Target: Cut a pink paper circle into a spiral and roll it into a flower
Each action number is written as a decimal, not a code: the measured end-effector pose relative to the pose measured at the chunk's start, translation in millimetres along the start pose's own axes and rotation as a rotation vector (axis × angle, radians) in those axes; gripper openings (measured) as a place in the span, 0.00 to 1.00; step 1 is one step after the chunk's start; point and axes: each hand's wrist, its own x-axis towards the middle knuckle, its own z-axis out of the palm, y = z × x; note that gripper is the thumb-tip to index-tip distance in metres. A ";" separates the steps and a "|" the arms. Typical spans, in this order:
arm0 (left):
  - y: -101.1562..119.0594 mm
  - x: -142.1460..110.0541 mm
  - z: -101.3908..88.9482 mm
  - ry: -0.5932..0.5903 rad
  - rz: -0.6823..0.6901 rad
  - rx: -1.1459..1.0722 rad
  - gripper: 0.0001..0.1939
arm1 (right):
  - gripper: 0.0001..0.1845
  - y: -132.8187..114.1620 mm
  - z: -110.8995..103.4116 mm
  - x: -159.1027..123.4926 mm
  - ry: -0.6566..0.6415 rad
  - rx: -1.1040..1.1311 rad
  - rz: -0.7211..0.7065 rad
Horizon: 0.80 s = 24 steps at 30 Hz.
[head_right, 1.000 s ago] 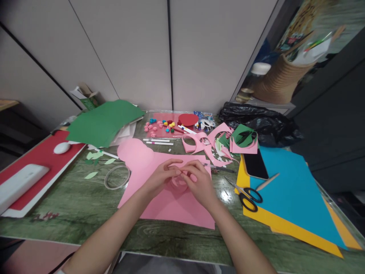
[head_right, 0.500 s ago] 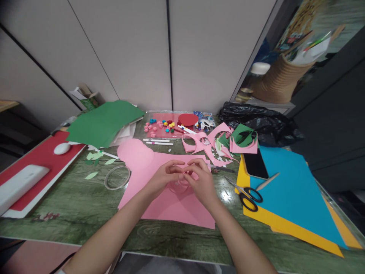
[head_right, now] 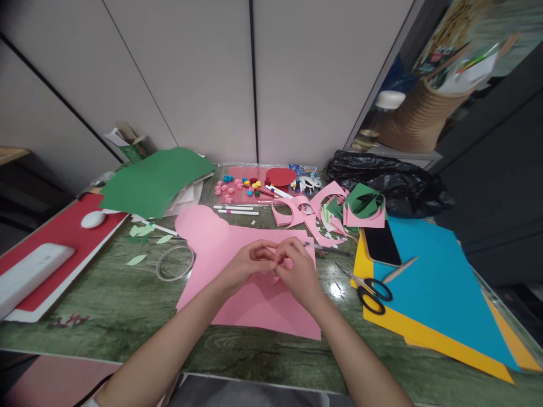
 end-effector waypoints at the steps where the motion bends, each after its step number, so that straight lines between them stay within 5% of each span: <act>1: -0.1 0.2 -0.2 0.008 -0.002 -0.001 0.22 | 0.09 -0.6 0.0 0.1 -0.005 -0.004 0.000; 12: 2.6 0.5 -7.1 0.090 0.040 0.027 0.22 | 0.05 -2.6 -2.7 -0.7 -0.021 -0.028 -0.029; 24: 2.6 1.1 -2.0 0.162 0.039 0.138 0.20 | 0.16 5.9 0.8 -3.0 -0.156 -0.030 -0.086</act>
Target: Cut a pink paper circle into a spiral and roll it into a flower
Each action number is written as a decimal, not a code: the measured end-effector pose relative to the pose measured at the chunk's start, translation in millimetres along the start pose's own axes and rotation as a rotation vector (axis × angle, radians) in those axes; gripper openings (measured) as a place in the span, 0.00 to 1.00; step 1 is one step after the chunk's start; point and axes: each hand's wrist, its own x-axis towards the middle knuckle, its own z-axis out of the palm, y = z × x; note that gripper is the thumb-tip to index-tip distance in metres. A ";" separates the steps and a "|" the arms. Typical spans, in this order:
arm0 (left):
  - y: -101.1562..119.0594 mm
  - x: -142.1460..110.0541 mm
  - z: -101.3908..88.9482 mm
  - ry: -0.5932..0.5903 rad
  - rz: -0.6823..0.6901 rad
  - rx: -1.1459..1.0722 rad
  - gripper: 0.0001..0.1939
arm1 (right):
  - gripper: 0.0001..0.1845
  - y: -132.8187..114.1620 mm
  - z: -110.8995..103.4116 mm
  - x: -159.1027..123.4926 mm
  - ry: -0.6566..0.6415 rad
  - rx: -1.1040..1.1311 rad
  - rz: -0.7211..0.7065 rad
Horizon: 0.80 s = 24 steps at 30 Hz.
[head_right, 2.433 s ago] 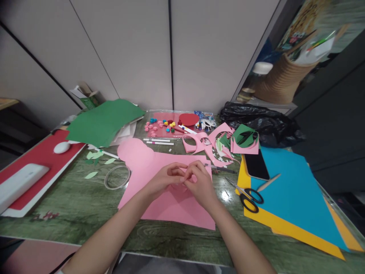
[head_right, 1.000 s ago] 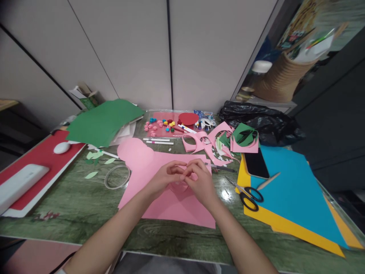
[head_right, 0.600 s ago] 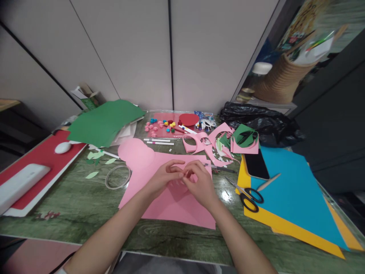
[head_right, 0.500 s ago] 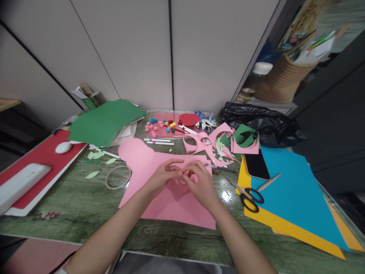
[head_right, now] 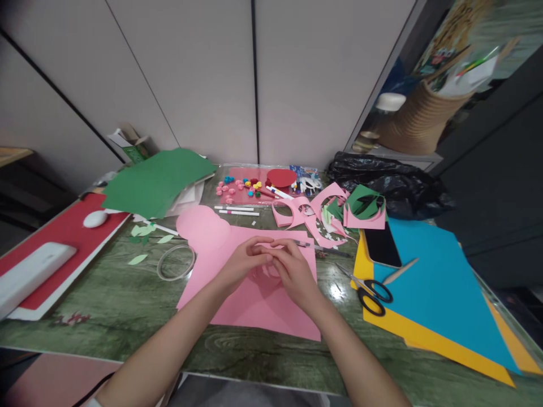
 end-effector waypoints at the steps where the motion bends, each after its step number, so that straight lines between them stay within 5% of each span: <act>1: 0.0 0.2 0.1 -0.002 0.001 0.001 0.20 | 0.16 0.3 0.2 -0.1 0.014 -0.005 0.004; 12: -4.7 -0.3 -0.5 -0.116 -0.027 -0.119 0.22 | 0.03 -1.5 -3.3 1.2 0.181 -0.029 0.083; 24: -2.6 -1.3 0.9 -0.169 -0.044 -0.074 0.22 | 0.10 -8.8 -3.0 2.5 0.176 -0.014 0.145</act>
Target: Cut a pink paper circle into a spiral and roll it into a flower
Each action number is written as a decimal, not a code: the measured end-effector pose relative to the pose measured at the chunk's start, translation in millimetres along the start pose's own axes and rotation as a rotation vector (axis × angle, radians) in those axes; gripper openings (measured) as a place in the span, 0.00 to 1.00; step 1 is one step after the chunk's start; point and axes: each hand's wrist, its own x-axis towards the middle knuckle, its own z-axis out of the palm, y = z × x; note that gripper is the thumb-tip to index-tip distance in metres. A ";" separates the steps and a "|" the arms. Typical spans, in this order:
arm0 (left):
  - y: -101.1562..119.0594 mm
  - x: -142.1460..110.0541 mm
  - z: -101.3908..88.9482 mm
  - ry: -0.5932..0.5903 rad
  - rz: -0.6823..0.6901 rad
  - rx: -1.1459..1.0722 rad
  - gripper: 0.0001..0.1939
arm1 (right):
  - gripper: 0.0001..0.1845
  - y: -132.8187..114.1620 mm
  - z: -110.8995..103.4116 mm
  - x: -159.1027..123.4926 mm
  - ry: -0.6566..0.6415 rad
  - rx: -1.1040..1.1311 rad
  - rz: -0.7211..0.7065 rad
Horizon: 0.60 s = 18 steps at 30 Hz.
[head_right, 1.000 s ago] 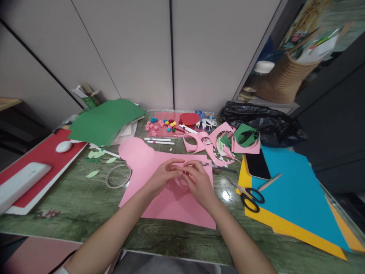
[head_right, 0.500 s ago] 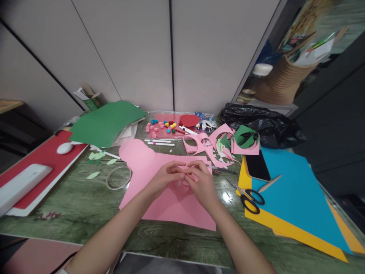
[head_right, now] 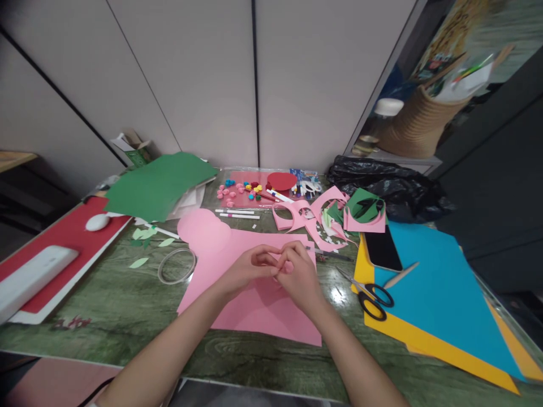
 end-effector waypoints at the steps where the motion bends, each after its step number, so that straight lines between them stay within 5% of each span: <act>1: -0.4 0.0 -0.6 -0.007 0.002 0.002 0.22 | 0.10 -0.3 0.1 0.0 -0.003 -0.006 0.000; 18: -0.7 1.7 -8.2 0.110 0.029 -0.046 0.22 | 0.06 -2.3 -1.6 -1.6 -0.023 -0.090 -0.123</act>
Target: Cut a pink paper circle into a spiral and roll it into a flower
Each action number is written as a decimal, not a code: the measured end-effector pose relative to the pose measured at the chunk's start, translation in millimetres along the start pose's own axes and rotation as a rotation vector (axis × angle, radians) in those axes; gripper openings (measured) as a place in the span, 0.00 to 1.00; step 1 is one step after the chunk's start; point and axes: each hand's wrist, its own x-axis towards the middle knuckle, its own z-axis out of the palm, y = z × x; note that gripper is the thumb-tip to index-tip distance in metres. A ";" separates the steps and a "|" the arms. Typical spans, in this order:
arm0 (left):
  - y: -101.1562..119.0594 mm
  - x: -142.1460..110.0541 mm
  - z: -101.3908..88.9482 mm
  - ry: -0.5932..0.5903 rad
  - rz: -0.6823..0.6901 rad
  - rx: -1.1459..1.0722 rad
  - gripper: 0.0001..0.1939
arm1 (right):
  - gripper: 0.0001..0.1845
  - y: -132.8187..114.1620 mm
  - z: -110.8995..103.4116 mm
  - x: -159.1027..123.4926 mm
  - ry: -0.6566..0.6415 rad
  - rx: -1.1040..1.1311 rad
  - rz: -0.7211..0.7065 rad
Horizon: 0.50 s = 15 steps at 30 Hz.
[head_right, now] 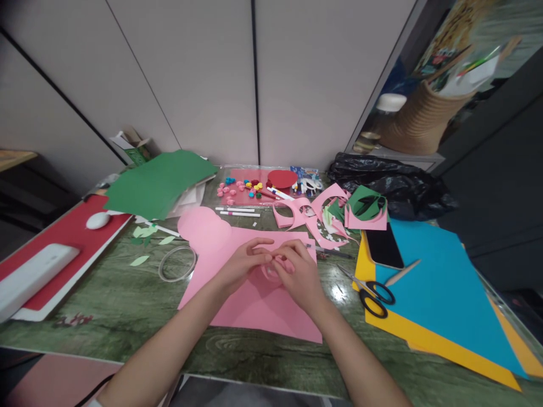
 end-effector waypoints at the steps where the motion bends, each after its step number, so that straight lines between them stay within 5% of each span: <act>1: -0.5 0.4 -0.6 0.004 -0.001 -0.001 0.23 | 0.06 0.6 0.2 -0.5 0.002 -0.011 -0.008; 10: 1.1 -0.7 3.2 0.020 0.025 0.047 0.25 | 0.16 10.8 8.0 -5.3 -0.041 -0.007 -0.092; 15: 2.7 -1.9 6.0 0.003 0.019 0.059 0.24 | 0.13 10.4 6.6 -3.9 0.018 0.002 -0.057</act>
